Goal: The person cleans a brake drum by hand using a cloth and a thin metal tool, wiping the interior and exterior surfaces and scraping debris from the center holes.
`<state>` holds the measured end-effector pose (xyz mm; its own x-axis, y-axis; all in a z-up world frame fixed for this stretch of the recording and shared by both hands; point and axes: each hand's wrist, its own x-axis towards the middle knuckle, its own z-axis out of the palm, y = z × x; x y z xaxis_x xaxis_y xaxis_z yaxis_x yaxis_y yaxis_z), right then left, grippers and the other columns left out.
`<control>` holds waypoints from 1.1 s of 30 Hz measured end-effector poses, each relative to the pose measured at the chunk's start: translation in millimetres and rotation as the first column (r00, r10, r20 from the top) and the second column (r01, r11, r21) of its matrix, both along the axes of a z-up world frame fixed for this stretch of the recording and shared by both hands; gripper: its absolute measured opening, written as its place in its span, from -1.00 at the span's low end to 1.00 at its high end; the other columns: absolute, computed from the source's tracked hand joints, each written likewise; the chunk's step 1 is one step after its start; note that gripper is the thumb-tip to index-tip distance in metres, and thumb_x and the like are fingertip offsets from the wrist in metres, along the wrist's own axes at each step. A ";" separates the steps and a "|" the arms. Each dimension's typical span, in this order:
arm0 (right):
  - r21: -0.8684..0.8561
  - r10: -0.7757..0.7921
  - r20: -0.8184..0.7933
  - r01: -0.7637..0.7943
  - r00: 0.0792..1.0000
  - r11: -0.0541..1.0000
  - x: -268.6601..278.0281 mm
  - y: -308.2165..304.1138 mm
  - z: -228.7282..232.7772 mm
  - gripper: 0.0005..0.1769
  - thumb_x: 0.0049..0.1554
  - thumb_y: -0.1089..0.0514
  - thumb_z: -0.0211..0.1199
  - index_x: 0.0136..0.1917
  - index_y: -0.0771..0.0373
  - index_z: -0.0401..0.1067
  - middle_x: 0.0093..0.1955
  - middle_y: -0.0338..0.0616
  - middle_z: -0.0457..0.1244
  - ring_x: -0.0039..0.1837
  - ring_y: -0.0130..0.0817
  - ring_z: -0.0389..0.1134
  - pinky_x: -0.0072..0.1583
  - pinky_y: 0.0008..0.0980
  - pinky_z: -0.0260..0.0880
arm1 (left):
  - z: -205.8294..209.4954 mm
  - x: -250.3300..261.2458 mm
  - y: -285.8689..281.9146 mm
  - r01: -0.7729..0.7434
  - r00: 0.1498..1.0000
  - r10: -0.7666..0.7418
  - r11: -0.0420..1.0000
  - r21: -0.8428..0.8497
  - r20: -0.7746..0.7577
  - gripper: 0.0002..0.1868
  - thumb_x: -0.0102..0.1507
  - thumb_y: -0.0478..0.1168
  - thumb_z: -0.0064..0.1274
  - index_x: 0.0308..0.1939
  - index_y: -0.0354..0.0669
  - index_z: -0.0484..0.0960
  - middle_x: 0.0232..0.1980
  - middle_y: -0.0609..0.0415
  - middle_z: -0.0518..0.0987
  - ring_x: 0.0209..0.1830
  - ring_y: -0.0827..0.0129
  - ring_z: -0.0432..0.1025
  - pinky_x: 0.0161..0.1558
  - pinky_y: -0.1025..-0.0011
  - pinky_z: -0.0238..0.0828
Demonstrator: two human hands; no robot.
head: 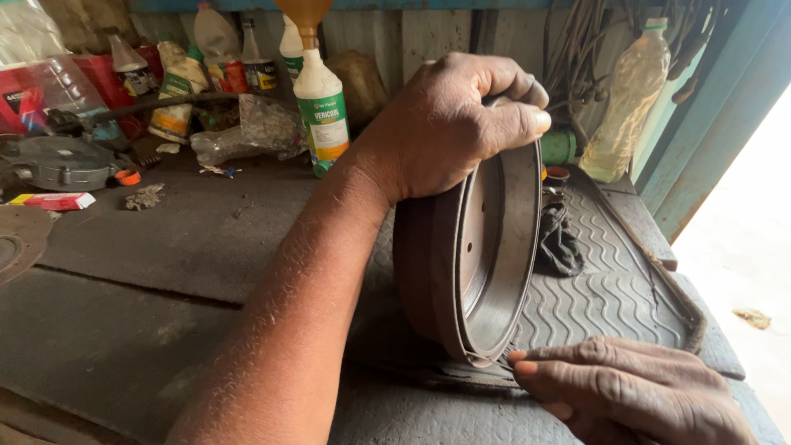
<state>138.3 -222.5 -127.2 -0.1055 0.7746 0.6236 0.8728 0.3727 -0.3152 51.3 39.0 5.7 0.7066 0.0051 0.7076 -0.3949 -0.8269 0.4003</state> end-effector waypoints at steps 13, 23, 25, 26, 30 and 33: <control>-0.051 0.015 0.066 -0.012 0.998 0.999 15.7 -2.4 -22.4 -0.75 0.17 0.12 0.29 0.12 0.09 0.62 0.10 -0.17 0.49 0.06 -0.35 0.54 0.02 -0.34 0.52 | 2.3 2.8 2.7 0.085 0.992 -0.097 0.988 -0.127 -0.087 -0.63 0.21 -0.01 0.11 -0.08 -0.19 0.75 -0.23 0.23 0.74 -0.18 0.57 0.58 -0.07 0.50 0.51; -0.046 0.140 0.013 -0.140 0.990 0.989 18.9 8.1 -8.5 -0.73 0.20 0.18 0.19 0.13 0.24 0.58 0.09 -0.07 0.49 0.09 -0.18 0.57 0.07 -0.27 0.57 | 0.8 5.0 10.5 0.203 0.972 -0.219 0.965 -0.165 -0.082 -0.60 0.24 -0.01 0.08 -0.03 -0.25 0.73 -0.18 0.16 0.71 -0.15 0.53 0.56 -0.03 0.50 0.52; -0.053 0.176 0.052 -0.173 0.983 0.983 24.0 8.6 -0.8 -0.71 0.20 0.17 0.16 0.14 0.28 0.57 0.10 -0.03 0.48 0.10 -0.15 0.56 0.07 -0.25 0.59 | 0.8 3.4 9.8 0.249 0.965 -0.258 0.956 -0.155 -0.039 -0.59 0.23 -0.01 0.07 -0.04 -0.26 0.71 -0.17 0.20 0.70 -0.13 0.55 0.56 -0.02 0.51 0.52; -0.026 0.156 0.059 -0.154 0.986 0.988 21.0 7.8 -2.6 -0.70 0.21 0.15 0.15 0.12 0.26 0.58 0.09 -0.04 0.48 0.09 -0.16 0.55 0.07 -0.25 0.60 | 2.4 6.0 9.1 0.204 0.976 -0.212 0.971 -0.127 -0.053 -0.58 0.23 0.00 0.07 -0.04 -0.25 0.72 -0.18 0.20 0.71 -0.15 0.55 0.56 -0.04 0.51 0.52; -0.094 0.124 -0.008 -0.124 0.992 0.988 17.2 4.5 -9.9 -0.69 0.19 0.09 0.16 0.10 0.21 0.61 0.09 -0.06 0.49 0.05 -0.24 0.55 -0.01 -0.30 0.61 | -2.8 3.9 11.2 0.174 0.980 -0.184 0.977 -0.121 -0.078 -0.58 0.26 -0.01 0.08 0.01 -0.26 0.72 -0.15 0.16 0.73 -0.12 0.52 0.57 -0.01 0.49 0.51; -0.053 0.143 0.161 -0.136 0.977 0.989 32.1 6.9 -2.3 -0.61 0.13 0.05 0.22 0.16 0.28 0.57 0.11 0.00 0.47 0.07 -0.15 0.58 0.00 -0.22 0.57 | 1.9 8.1 7.7 0.128 0.985 -0.143 0.980 -0.150 -0.096 -0.59 0.23 -0.02 0.08 -0.03 -0.25 0.75 -0.18 0.15 0.73 -0.15 0.51 0.58 -0.05 0.48 0.52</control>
<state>170.4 -215.7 -129.5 -0.3121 0.7700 0.5565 0.8542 0.4838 -0.1904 59.4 46.8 7.6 0.7783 -0.0005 0.6279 -0.4485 -0.7002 0.5554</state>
